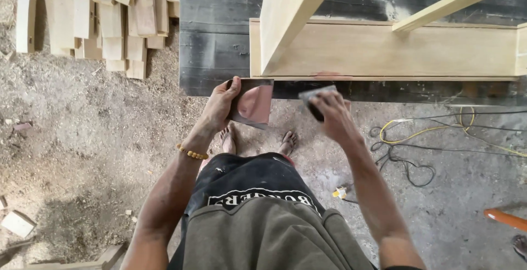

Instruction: Sanding the edges and corners of a wooden frame after applying wood filler.

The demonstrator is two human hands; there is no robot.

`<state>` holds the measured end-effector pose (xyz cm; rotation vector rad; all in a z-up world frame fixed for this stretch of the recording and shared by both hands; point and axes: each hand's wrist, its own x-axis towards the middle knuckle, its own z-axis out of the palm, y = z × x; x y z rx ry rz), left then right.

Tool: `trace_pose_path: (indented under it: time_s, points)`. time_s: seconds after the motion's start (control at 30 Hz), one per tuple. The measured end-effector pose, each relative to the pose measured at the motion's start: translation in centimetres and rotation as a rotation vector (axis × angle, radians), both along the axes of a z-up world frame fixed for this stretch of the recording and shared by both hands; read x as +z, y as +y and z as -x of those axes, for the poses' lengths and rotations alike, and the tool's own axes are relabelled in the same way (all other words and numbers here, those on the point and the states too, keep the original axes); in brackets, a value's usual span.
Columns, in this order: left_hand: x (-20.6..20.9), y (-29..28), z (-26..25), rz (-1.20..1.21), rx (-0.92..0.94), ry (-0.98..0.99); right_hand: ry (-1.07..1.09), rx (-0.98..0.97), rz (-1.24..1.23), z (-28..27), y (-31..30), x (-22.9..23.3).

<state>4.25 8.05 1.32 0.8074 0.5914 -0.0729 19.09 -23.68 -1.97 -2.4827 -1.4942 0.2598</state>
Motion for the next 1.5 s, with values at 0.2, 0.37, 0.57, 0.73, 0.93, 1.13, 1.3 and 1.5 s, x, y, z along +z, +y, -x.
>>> trace_pose_path:
  time_s: [0.2, 0.37, 0.57, 0.73, 0.93, 1.13, 1.3, 1.5]
  points:
    - [-2.3, -0.2, 1.2, -0.060, -0.026, -0.020, -0.008, -0.334, -0.007, -2.6, 4.1, -6.7]
    - [-2.6, 1.6, 3.1, -0.071, 0.017, 0.020, -0.130, -0.364, -0.050, -1.8, 3.1, -9.2]
    - [-0.5, 3.7, 5.0, 0.005, 0.059, 0.021, 0.122, -0.501, 0.080, -5.7, 2.8, -8.2]
    - [-0.3, 4.2, 5.1, -0.048, 0.015, 0.046, 0.093, -0.532, 0.155, -3.1, 6.8, -6.1]
    - [-1.8, 4.7, 6.0, -0.020, 0.018, 0.038, 0.113, -0.442, 0.120, -1.6, 8.8, -5.0]
    - [-1.3, 4.9, 5.9, 0.044, 0.064, -0.048, -0.034, -0.367, -0.002, 1.9, 9.4, -7.7]
    - [-3.8, 3.2, 4.4, 0.030, 0.277, 0.184, 0.048, -0.396, 0.036, 4.2, 9.0, -4.7]
    - [-8.1, -3.4, 3.1, 0.366, 0.220, 0.180, 0.813, -0.290, -0.554, 11.7, 10.6, 4.6]
